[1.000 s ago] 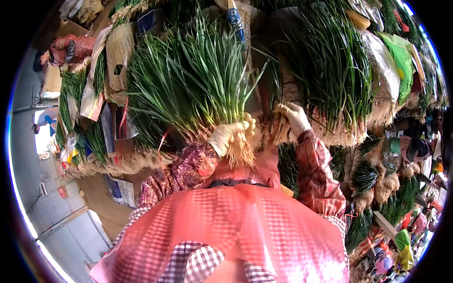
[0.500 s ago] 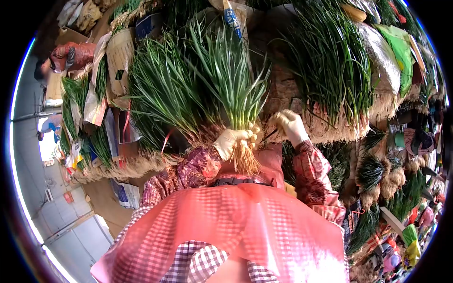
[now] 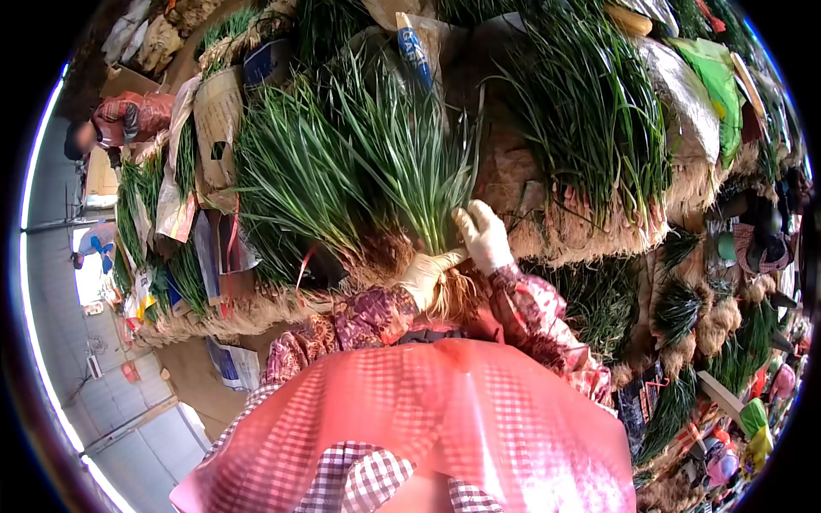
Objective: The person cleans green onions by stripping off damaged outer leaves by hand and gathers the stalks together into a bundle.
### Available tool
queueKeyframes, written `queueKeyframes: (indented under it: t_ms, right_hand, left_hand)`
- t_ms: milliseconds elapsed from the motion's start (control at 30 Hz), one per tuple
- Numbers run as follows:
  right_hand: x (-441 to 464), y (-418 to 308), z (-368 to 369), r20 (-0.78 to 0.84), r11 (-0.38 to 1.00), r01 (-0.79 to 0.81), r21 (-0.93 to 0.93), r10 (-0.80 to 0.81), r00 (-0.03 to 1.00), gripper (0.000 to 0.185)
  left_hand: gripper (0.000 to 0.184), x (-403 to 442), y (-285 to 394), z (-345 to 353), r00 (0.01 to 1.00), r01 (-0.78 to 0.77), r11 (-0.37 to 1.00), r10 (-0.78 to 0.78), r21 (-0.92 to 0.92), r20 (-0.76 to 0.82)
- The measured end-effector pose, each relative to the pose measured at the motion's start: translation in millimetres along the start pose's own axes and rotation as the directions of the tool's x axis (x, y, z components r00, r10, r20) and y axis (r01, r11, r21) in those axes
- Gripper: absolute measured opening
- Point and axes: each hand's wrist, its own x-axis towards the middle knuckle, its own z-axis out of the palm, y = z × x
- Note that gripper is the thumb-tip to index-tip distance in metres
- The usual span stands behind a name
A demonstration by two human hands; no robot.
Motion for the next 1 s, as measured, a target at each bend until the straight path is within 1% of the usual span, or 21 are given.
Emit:
queueKeyframes:
  t_ms: [33, 100, 133, 167, 233, 267, 300, 400, 433, 500, 567, 633, 700, 733, 767, 800, 833, 867, 900, 967, 1000]
  right_hand:
    - [-4.6, -3.1, 6.6, -0.171, 0.977, 0.189, -0.102, -0.204, 0.964, 0.03]
    - [-8.8, -19.0, -5.8, 0.145, 0.87, -0.318, 0.378, 0.283, 0.948, 0.026]
    - [-5.2, -23.2, -14.4, 0.255, 0.621, -0.399, 0.675, 0.311, 0.916, 0.018]
    - [4.4, -28.1, -25.0, 0.322, 0.516, -0.476, 0.712, 0.363, 0.875, 0.021]
    - [28.6, -21.1, -35.6, 0.262, -0.005, -0.313, 0.95, 0.559, 0.787, 0.012]
    - [35.5, -1.6, -38.7, 0.188, 0.004, -0.22, 0.975, 0.508, 0.841, 0.012]
    - [24.4, -28.6, -55.7, 0.205, 0.254, -0.303, 0.919, 0.348, 0.915, 0.011]
    - [5.4, -17.5, -58.7, 0.429, 0.547, -0.527, 0.65, 0.309, 0.849, 0.015]
    - [-2.7, -16.4, -53.3, 0.566, 0.446, -0.657, 0.608, 0.337, 0.753, 0.015]
    - [-13.9, -23.4, -36.6, 0.631, 0.282, -0.687, 0.67, 0.271, 0.727, 0.015]
    - [-9.3, -11.1, -16.2, 0.654, 0.291, -0.696, 0.657, 0.24, 0.717, 0.018]
    - [-6.9, -31.7, -13.1, 0.453, 0.516, -0.53, 0.672, 0.28, 0.847, 0.014]
    - [-2.2, -38.2, -51.5, 0.331, 0.753, -0.523, 0.4, 0.413, 0.848, 0.015]
    - [-6.9, -43.0, -76.3, 0.315, 0.684, -0.515, 0.516, 0.408, 0.857, 0.017]
    - [-11.5, -16.5, -91.9, 0.236, 0.79, -0.533, 0.303, 0.479, 0.845, 0.018]
    - [-23.6, 26.7, -106.4, 0.284, 0.885, -0.451, -0.114, 0.464, 0.839, 0.021]
    - [-39.1, 35.5, -120.8, 0.394, 0.801, -0.398, -0.447, 0.576, 0.716, 0.027]
    - [-54.6, 43.6, -135.2, 0.492, 0.659, -0.136, -0.739, 0.667, 0.559, 0.033]
    - [-70.0, 51.5, -149.6, 0.567, 0.543, 0.181, -0.82, 0.728, 0.385, 0.04]
    - [-57.2, 74.1, -152.7, 0.375, 0.447, -0.032, -0.894, 0.784, 0.496, 0.043]
    - [-49.2, 75.1, -154.0, 0.232, 0.546, -0.092, -0.833, 0.496, 0.837, 0.043]
  left_hand:
    - [0.017, -6.1, 8.5, 7.5, 0.999, -0.034, 0.999, 0.035, 0.042, -0.039]
    - [0.017, -5.0, 11.3, 10.5, 0.999, 0.008, 1.0, -0.01, -0.025, -0.052]
    - [0.017, -9.6, 15.7, 7.7, 0.998, 0.052, 0.999, -0.052, 0.002, -0.032]
    - [0.018, -14.2, 20.5, 4.4, 0.995, 0.096, 0.995, -0.096, 0.033, -0.012]
    - [0.019, -16.2, 20.1, 0.4, 0.983, 0.136, 0.987, -0.124, -0.089, 0.138]
    - [0.02, -15.5, 15.4, -7.2, 0.966, 0.147, 0.978, -0.111, -0.145, 0.233]
    - [0.022, -10.2, 10.2, -20.6, 0.941, 0.163, 0.968, -0.094, -0.193, 0.326]
    - [0.024, -4.8, 9.1, -33.4, 0.797, 0.365, 0.825, -0.036, -0.432, 0.603]
    - [0.024, -3.4, 9.9, -33.1, 0.781, 0.384, 0.803, -0.02, -0.456, 0.624]
    - [0.023, -1.8, 10.7, -32.1, 0.788, 0.37, 0.807, -0.012, -0.459, 0.615]
    - [0.023, -3.2, 9.3, -27.6, 0.813, 0.299, 0.857, 0.001, -0.419, 0.583]
    - [0.024, -0.5, 7.6, -23.4, 0.876, 0.242, 0.877, -0.013, -0.415, 0.483]
    - [0.023, -2.9, 10.8, -21.6, 0.87, 0.233, 0.895, -0.018, -0.379, 0.492]
    - [0.023, -8.7, 15.0, -19.7, 0.863, 0.233, 0.897, -0.012, -0.376, 0.506]
    - [0.024, -13.1, 18.5, -20.7, 0.887, 0.167, 0.926, 0.008, -0.339, 0.461]
    - [0.024, -20.8, 25.4, -16.2, 0.887, 0.057, 0.946, 0.099, -0.32, 0.452]
    - [0.024, -30.2, 32.8, -10.6, 0.875, -0.052, 0.952, 0.189, -0.301, 0.445]
    - [0.023, -36.6, 40.9, -7.9, 0.853, -0.098, 0.946, 0.24, -0.309, 0.464]
    - [0.022, -41.3, 48.6, -9.0, 0.818, -0.056, 0.959, 0.204, -0.279, 0.538]
    - [0.023, -35.6, 52.9, -7.4, 0.833, -0.038, 0.956, 0.191, -0.291, 0.52]
    - [0.025, -29.1, 52.7, -6.8, 0.836, 0.014, 0.952, 0.157, -0.307, 0.526]
